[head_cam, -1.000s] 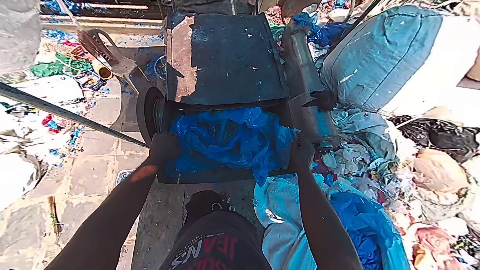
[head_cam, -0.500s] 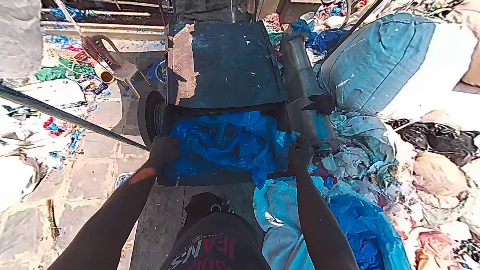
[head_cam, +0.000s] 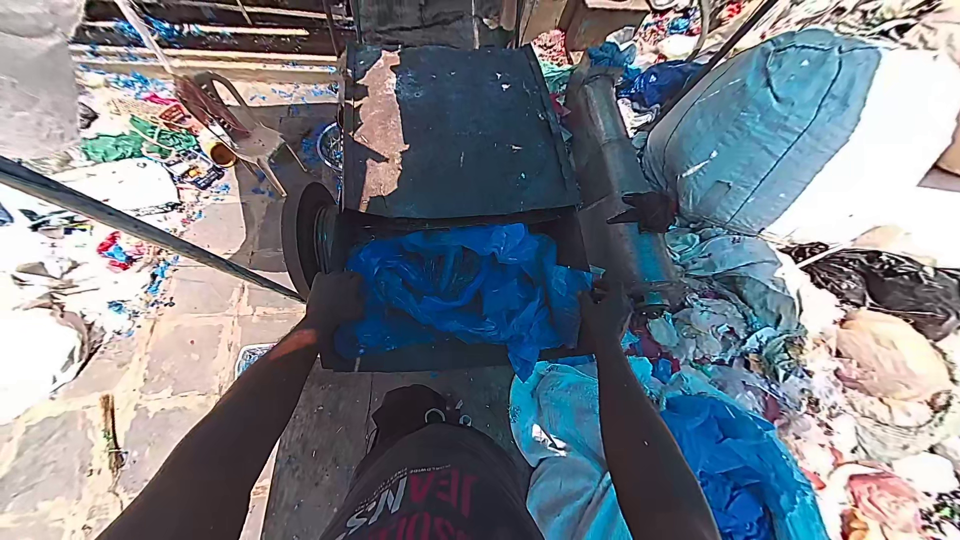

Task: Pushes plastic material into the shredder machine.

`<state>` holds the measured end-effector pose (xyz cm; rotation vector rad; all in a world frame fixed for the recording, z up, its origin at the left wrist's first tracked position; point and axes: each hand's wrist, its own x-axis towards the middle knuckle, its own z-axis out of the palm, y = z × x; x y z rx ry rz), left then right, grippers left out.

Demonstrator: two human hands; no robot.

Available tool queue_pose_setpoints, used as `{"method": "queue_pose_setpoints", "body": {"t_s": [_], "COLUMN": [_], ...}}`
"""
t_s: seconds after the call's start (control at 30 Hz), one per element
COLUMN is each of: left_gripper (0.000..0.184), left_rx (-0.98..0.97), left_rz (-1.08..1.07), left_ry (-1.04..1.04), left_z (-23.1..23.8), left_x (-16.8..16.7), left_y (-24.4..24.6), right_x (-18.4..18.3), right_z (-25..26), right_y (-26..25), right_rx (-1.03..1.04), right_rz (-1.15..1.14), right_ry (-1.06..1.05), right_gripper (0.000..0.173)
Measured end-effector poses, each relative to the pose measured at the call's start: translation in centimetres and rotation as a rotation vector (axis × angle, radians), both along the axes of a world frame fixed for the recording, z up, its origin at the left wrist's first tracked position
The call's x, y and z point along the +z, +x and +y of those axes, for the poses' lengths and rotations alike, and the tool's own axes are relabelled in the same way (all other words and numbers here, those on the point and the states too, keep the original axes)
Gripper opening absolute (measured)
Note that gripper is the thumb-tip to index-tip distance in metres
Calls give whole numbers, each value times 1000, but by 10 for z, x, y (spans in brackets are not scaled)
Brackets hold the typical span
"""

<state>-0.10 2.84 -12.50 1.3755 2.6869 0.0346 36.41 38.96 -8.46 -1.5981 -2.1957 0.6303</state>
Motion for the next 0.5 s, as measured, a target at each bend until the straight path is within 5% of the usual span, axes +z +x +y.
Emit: {"method": "queue_pose_setpoints", "body": {"t_s": [0.1, 0.5], "left_gripper": [32, 32], "left_rx": [71, 52], "left_rz": [-102, -67], "left_ry": [-97, -88], "left_z": [9, 7], "left_x": [28, 17], "left_y": [11, 5], "right_x": [4, 9], "right_z": [-4, -12], "right_y": [0, 0], "right_rx": [-22, -49], "right_rz": [31, 94], "right_ry": [-5, 82], "right_gripper": [49, 38]}}
